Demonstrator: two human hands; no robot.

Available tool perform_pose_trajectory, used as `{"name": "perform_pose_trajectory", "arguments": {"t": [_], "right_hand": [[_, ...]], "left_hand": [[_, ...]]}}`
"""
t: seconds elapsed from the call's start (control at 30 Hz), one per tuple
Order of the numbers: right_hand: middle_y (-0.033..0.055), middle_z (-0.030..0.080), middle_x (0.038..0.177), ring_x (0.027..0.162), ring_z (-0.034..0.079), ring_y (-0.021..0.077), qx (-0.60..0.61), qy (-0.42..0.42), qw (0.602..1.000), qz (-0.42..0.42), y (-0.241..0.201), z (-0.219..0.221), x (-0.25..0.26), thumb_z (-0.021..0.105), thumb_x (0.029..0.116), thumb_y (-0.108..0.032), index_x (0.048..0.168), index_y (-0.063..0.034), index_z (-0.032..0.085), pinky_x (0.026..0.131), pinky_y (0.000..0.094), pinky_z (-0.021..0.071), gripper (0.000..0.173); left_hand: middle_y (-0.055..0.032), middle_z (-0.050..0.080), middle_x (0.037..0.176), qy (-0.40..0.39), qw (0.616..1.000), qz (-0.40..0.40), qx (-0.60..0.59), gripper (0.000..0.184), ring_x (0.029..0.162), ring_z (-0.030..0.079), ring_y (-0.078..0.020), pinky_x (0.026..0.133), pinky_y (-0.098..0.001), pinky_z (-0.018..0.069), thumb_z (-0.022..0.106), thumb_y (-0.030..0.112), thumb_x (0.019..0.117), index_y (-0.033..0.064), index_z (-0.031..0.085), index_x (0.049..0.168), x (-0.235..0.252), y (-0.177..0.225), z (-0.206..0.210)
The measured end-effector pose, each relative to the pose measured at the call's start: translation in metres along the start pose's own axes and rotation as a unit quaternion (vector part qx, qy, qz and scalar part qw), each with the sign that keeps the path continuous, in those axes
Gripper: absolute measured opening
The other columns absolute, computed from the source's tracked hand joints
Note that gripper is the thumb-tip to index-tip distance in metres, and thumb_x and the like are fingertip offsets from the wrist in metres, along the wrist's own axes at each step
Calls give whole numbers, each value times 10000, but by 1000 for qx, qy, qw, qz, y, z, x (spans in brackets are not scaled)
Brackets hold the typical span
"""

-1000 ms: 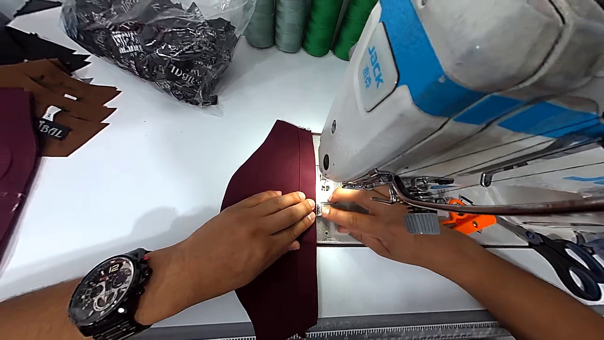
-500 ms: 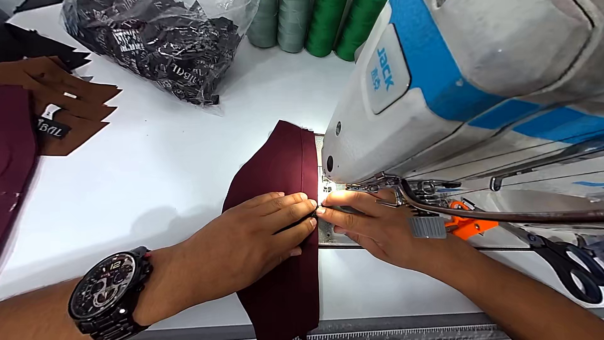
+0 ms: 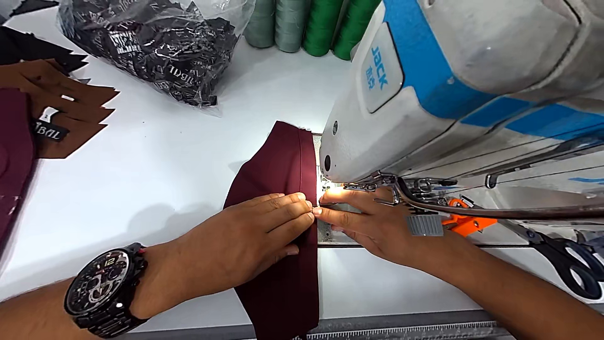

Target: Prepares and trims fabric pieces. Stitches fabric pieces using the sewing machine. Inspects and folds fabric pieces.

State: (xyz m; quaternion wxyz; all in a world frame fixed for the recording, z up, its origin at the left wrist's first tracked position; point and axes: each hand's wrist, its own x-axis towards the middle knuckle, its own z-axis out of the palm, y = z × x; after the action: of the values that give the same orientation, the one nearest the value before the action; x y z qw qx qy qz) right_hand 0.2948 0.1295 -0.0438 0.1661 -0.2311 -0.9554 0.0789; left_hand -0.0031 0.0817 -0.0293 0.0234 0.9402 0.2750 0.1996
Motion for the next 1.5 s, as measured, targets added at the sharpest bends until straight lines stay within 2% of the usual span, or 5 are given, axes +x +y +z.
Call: {"name": "perform_pose_trajectory", "arguments": {"t": [0.5,0.67,0.97,1.13,1.5], "right_hand": [[6,754,1159,1026,727,148,-22,12,998,49,5,-16,-14,464,1050,-316,1164,-202,760,766,356,600,338],[3,747,1186,1068,715,157,-36,6,998,56,2,-16,-14,463,1050,-337,1204,-207,752,865,376,594,353],[40,716,943,859,699,215,-81,-34,993,77,2,-14,-10,454,989,-256,1164,-153,769,687,399,565,375],[20,732,1127,1071,691,202,-39,-39,994,96,7,-2,-12,412,1052,-291,1271,-179,725,858,432,564,399],[3,726,930,899,705,168,-65,-29,995,76,5,-9,-9,457,1013,-253,1117,-173,779,752,354,572,348]], "left_hand": [[-69,572,1483,-43,999,-17,-28,426,1436,473,-174,1208,-317,371,409,275,1093,80,621,1407,8,-30,2],[-67,540,1520,-60,997,-19,-34,448,1461,442,-171,1231,-325,333,391,297,1102,93,587,1449,19,-27,9],[-93,622,1383,-32,999,-16,-15,411,1376,524,-190,1174,-295,385,433,285,1077,93,651,1368,33,-18,5],[-83,640,1341,-32,999,-6,-10,400,1356,537,-187,1167,-280,387,441,286,1078,96,661,1353,36,-18,6],[-64,654,1332,-23,1000,0,11,398,1322,563,-191,1148,-297,408,435,290,1079,119,672,1349,35,-16,9]]}}
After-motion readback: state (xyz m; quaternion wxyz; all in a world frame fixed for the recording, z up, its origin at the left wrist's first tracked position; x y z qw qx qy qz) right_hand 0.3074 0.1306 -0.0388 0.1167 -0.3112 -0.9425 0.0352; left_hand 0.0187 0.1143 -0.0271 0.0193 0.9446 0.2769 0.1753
